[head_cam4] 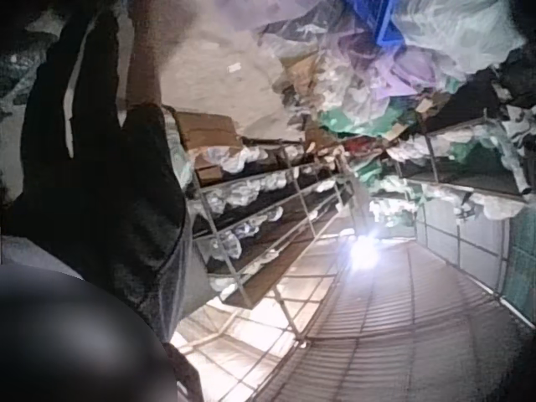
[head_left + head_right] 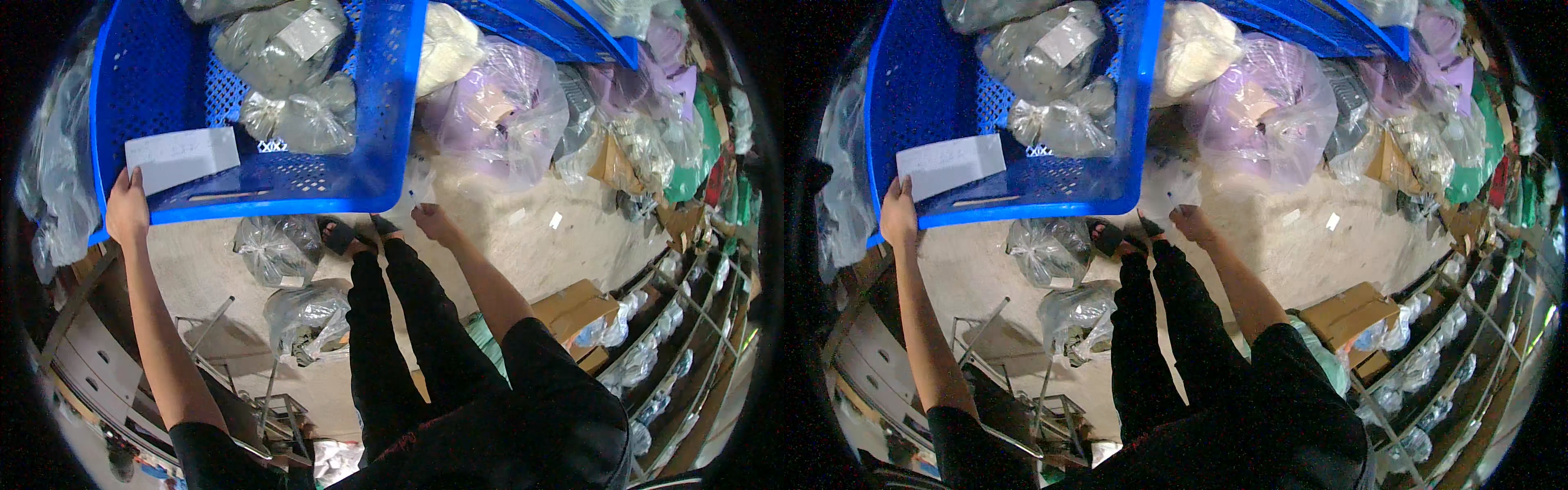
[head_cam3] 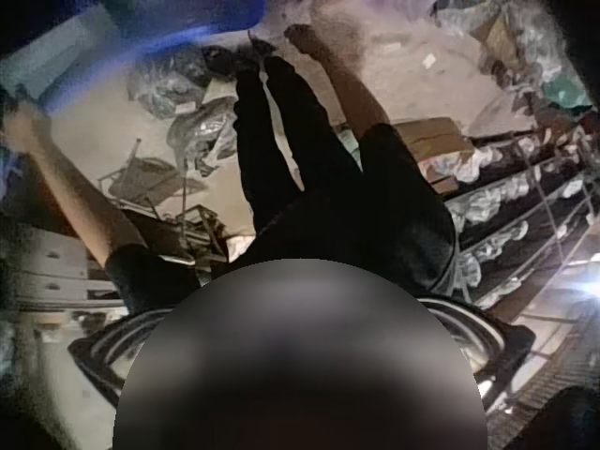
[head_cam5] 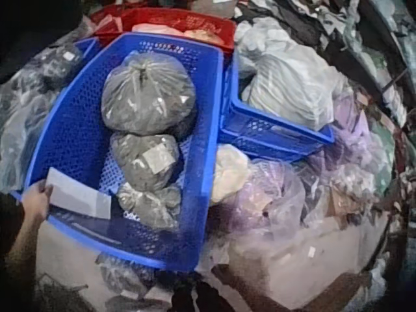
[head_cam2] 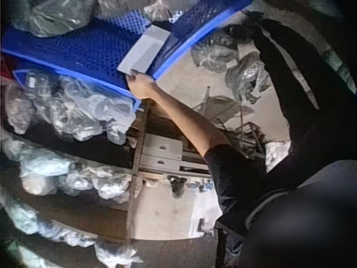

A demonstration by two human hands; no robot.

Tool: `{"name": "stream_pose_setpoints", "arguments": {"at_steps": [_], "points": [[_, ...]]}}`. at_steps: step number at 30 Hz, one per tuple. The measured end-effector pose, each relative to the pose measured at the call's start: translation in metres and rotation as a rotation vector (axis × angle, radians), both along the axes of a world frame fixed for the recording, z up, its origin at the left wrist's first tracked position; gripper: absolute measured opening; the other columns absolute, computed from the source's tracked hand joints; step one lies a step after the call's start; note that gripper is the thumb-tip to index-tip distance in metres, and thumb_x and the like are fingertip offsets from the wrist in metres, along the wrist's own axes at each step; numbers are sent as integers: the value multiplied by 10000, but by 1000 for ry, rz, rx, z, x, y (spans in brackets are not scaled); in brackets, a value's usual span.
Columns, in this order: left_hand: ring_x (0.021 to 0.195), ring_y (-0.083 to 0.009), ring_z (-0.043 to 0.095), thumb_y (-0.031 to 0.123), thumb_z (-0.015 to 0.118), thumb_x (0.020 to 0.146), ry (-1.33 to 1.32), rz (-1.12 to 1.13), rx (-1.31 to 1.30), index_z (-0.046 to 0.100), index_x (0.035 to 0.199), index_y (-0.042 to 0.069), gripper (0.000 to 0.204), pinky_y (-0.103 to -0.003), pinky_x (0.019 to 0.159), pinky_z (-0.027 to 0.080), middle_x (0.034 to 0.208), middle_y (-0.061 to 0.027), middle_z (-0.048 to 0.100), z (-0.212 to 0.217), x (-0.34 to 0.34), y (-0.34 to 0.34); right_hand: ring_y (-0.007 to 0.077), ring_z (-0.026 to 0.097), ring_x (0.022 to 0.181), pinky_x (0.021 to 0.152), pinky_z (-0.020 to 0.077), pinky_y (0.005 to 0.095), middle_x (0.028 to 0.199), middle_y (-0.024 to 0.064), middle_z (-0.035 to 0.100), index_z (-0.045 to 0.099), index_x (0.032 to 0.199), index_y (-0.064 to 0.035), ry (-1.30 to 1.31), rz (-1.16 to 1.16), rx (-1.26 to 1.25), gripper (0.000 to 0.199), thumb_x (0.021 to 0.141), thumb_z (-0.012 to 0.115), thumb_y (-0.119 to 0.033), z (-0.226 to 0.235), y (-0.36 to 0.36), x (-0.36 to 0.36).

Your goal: The person picks plastic-wrapped bundles from a blue basket, writes on a paper label, and places the bundles into other baskets. They also move a stack of folded fabric and continue transferring bundles between baskets.

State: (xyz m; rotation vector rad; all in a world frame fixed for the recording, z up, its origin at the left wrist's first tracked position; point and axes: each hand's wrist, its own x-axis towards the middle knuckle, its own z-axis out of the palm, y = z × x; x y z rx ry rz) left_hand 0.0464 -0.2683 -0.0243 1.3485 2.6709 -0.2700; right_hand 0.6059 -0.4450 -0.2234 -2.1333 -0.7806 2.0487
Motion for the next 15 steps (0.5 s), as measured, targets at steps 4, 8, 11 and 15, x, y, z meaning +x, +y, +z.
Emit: {"name": "stream_pose_setpoints", "arguments": {"at_steps": [4, 8, 11, 15], "points": [[1270, -344, 571, 529, 487, 987, -11, -36, 13, 582, 1388, 87, 604, -406, 1053, 423, 1370, -152, 609, -6, -9, 0, 68, 399, 494, 432, 325, 266, 615, -39, 460, 601, 825, -94, 72, -77, -69, 260, 962, 625, -315, 39, -28, 3], [1250, -343, 585, 504, 498, 991, -123, -51, 43, 585, 1382, 74, 587, -393, 1044, 424, 1349, -164, 623, -6, -12, 1, 106, 453, 502, 456, 360, 278, 629, -11, 508, 590, 809, -98, 481, -183, -122, 282, 977, 614, -323, 106, -44, 21], [1231, -336, 599, 485, 497, 995, -87, -54, 26, 585, 1377, 65, 575, -387, 1037, 425, 1336, -165, 633, -3, -8, 1, 184, 560, 601, 555, 463, 355, 685, 60, 595, 611, 838, -72, 271, 94, -96, 254, 970, 614, -289, 118, -58, 21], [1227, -336, 601, 479, 497, 997, -16, -77, 28, 593, 1368, 63, 566, -382, 1041, 421, 1335, -157, 636, -4, -11, 1, 395, 673, 952, 867, 526, 488, 944, 259, 688, 664, 1065, 26, -236, 707, 335, 399, 906, 642, -339, 50, -62, 27]]}}
